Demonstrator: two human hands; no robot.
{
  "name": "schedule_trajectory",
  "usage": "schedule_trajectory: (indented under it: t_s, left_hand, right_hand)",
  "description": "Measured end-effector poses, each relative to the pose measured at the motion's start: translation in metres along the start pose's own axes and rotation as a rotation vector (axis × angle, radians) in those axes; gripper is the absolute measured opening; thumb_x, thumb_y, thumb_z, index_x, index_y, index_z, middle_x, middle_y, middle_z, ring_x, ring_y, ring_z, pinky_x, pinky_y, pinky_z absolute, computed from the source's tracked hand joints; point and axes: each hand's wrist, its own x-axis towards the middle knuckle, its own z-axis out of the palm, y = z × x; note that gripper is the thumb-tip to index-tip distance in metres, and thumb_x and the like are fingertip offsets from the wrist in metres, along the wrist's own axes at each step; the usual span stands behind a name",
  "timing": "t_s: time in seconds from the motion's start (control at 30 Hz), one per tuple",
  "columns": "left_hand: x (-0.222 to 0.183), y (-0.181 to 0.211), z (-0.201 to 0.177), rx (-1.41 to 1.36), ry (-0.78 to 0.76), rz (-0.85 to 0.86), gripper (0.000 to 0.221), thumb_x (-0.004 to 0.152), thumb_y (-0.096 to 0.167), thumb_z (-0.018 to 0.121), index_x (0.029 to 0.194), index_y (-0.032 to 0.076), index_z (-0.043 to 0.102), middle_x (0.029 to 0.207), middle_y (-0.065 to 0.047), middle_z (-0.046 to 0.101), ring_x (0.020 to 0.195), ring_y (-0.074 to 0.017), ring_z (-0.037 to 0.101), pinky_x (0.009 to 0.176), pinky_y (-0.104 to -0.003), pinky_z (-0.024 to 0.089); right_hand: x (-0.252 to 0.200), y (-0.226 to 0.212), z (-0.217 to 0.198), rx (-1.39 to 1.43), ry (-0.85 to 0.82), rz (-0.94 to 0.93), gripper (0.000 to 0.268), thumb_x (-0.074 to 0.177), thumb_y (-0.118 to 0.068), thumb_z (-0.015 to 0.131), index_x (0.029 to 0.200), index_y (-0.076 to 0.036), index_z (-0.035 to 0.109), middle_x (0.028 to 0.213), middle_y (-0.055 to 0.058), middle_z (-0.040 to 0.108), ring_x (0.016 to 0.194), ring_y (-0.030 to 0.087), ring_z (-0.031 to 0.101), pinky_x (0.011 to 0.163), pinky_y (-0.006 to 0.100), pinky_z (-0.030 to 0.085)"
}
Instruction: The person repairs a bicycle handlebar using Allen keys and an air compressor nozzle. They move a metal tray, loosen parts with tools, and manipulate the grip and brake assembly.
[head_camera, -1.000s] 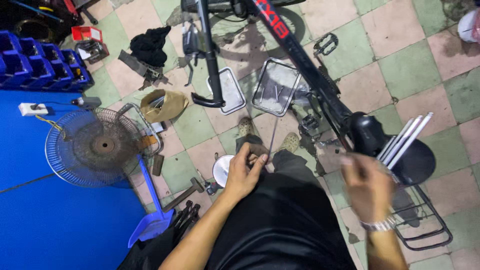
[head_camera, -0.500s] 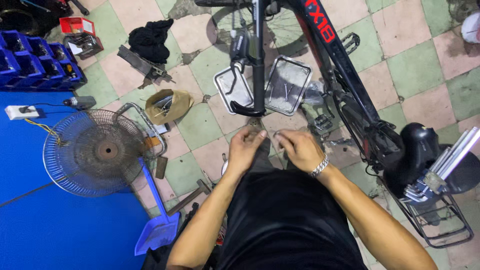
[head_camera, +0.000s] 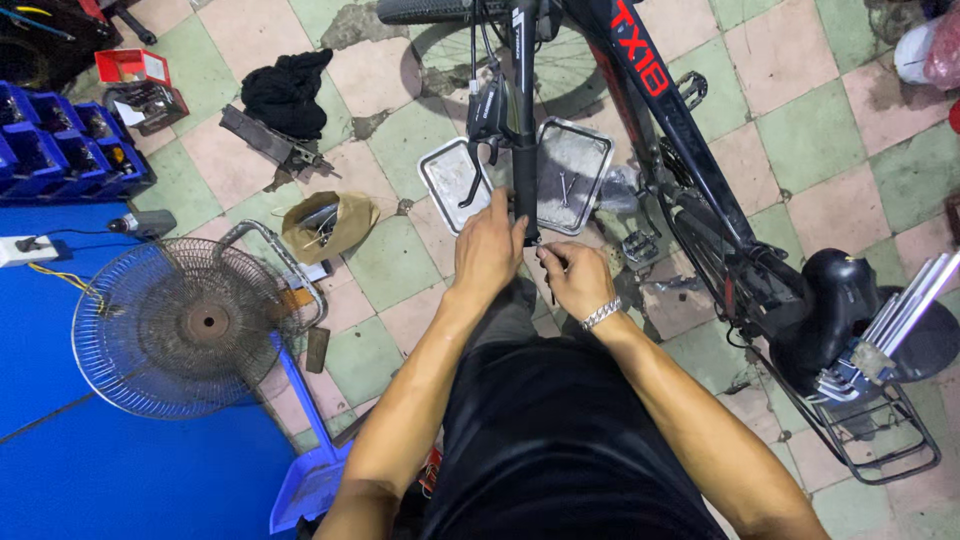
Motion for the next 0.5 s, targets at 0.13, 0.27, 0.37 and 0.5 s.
schedule_trajectory:
  t_s: [0.13, 0.27, 0.37, 0.5]
  left_hand:
    - [0.008, -0.003, 0.001, 0.047, -0.066, -0.072, 0.048, 0.094, 0.02, 0.068, 0.131, -0.004, 0.05, 0.084, -0.029, 0.069, 0.082, -0.0493, 0.064, 0.075, -0.057, 0.049]
    - [0.011, -0.01, 0.008, 0.075, -0.107, -0.063, 0.047, 0.095, 0.022, 0.068, 0.132, -0.004, 0.053, 0.083, -0.029, 0.069, 0.082, -0.0489, 0.064, 0.076, -0.056, 0.049]
    - [0.012, -0.016, 0.008, 0.069, -0.097, -0.021, 0.049, 0.095, 0.023, 0.069, 0.133, -0.005, 0.054, 0.085, -0.028, 0.07, 0.081, -0.0478, 0.064, 0.079, -0.054, 0.049]
    - [0.01, -0.017, 0.009, 0.032, -0.118, -0.057, 0.05, 0.094, 0.023, 0.069, 0.133, -0.005, 0.055, 0.081, -0.027, 0.07, 0.082, -0.0472, 0.064, 0.079, -0.053, 0.049]
  right_hand:
    - [-0.003, -0.006, -0.002, -0.014, 0.102, -0.041, 0.021, 0.095, -0.02, 0.069, 0.101, 0.0, 0.077, 0.082, 0.018, 0.073, 0.065, 0.027, 0.073, 0.061, 0.039, 0.055]
    - [-0.001, -0.011, -0.003, -0.022, 0.107, -0.008, 0.02, 0.093, -0.02, 0.07, 0.097, -0.002, 0.078, 0.071, 0.018, 0.071, 0.063, 0.03, 0.073, 0.063, 0.04, 0.056]
    - [-0.001, -0.016, 0.0, -0.125, 0.205, -0.176, 0.018, 0.094, -0.016, 0.069, 0.091, 0.0, 0.077, 0.078, 0.022, 0.07, 0.07, 0.038, 0.07, 0.065, 0.044, 0.055]
    - [-0.001, -0.022, 0.009, -0.126, 0.197, -0.002, 0.02, 0.094, -0.016, 0.069, 0.086, 0.0, 0.077, 0.073, 0.026, 0.067, 0.069, 0.043, 0.068, 0.064, 0.048, 0.054]
